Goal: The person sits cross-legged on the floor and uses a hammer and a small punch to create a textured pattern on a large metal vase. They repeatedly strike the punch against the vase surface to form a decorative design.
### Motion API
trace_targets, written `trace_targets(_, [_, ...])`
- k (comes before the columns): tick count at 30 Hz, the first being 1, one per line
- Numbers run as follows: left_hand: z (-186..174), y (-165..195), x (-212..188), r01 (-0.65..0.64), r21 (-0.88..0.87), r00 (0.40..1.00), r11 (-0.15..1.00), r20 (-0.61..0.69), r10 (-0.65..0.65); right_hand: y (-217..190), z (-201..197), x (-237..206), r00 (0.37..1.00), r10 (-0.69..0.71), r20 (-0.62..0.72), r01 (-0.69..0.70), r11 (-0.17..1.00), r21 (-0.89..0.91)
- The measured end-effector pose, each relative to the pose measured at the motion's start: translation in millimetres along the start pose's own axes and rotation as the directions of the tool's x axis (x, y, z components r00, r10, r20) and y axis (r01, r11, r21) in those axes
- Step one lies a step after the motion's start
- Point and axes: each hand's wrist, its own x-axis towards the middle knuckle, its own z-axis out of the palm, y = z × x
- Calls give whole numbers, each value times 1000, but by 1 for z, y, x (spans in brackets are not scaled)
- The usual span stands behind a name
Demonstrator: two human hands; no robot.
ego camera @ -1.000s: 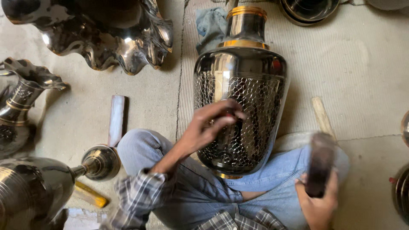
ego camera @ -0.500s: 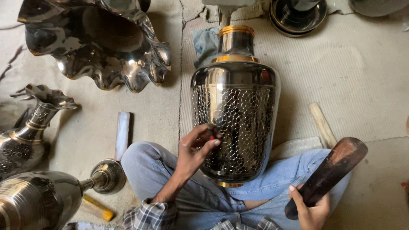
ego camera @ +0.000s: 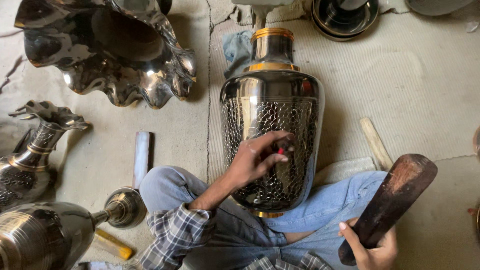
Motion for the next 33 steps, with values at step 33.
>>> trace_targets(33, [-13, 1, 29, -311, -11, 870, 950, 399, 289, -23, 1, 36, 909, -370, 191, 411, 730, -546])
